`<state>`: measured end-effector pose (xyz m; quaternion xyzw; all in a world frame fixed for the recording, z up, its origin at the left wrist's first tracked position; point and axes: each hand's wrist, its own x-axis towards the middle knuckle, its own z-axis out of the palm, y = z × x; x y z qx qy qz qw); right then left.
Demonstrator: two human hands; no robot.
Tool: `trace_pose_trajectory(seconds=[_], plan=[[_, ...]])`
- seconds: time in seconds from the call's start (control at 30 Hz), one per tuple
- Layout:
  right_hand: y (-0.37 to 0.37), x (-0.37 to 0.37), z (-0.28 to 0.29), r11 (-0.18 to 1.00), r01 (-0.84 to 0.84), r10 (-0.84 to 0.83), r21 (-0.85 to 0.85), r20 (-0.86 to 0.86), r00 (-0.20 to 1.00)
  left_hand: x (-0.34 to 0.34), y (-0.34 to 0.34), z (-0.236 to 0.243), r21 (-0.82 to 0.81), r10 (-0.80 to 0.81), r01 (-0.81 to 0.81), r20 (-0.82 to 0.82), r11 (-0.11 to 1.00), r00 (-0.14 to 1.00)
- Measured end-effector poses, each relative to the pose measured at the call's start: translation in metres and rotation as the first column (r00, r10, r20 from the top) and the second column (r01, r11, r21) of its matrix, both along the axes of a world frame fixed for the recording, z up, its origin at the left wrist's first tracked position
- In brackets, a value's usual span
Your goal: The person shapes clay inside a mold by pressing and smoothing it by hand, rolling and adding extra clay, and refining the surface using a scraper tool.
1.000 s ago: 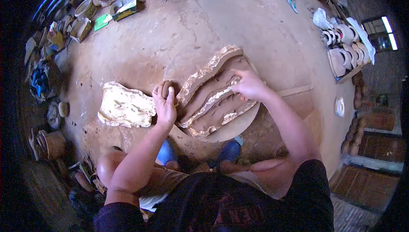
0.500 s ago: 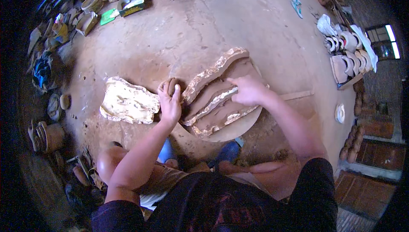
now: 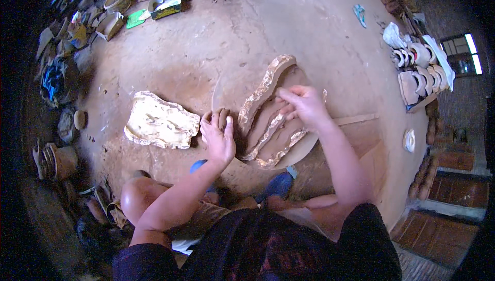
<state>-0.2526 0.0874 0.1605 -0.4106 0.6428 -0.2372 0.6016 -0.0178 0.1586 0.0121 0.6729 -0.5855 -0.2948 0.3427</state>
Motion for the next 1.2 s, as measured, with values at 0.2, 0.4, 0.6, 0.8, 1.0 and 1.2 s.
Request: trace_pose_trajectory(seconds=[0.2,0.4,0.6,0.8,1.0,1.2], plan=[[0.004,-0.017,-0.031,1.0,0.014,-0.012,0.009,-0.168,0.986,0.012,-0.033,0.014,-0.217,-0.145,0.15,0.037,0.965,0.989],[-0.009,0.014,-0.037,0.926,-0.265,0.322,0.271,-0.197,0.926,0.002,-0.017,0.004,-0.177,-0.269,0.304,0.197,0.936,0.943],[0.065,0.051,-0.041,0.846,-0.489,0.529,0.21,-0.438,0.727,-0.006,0.001,-0.006,-0.147,-0.238,0.277,0.238,0.95,0.942],[0.071,0.037,-0.016,0.853,-0.505,0.507,0.132,-0.441,0.741,-0.013,0.013,-0.005,-0.153,-0.2,0.24,0.237,0.959,0.951],[0.026,0.03,-0.036,0.947,-0.248,0.297,0.204,-0.259,0.919,-0.023,0.021,-0.008,-0.11,-0.185,0.214,0.228,0.971,0.956],[0.088,0.046,-0.034,0.817,-0.564,0.531,0.122,-0.541,0.652,-0.026,0.029,-0.013,-0.104,-0.146,0.169,0.198,0.98,0.969]])
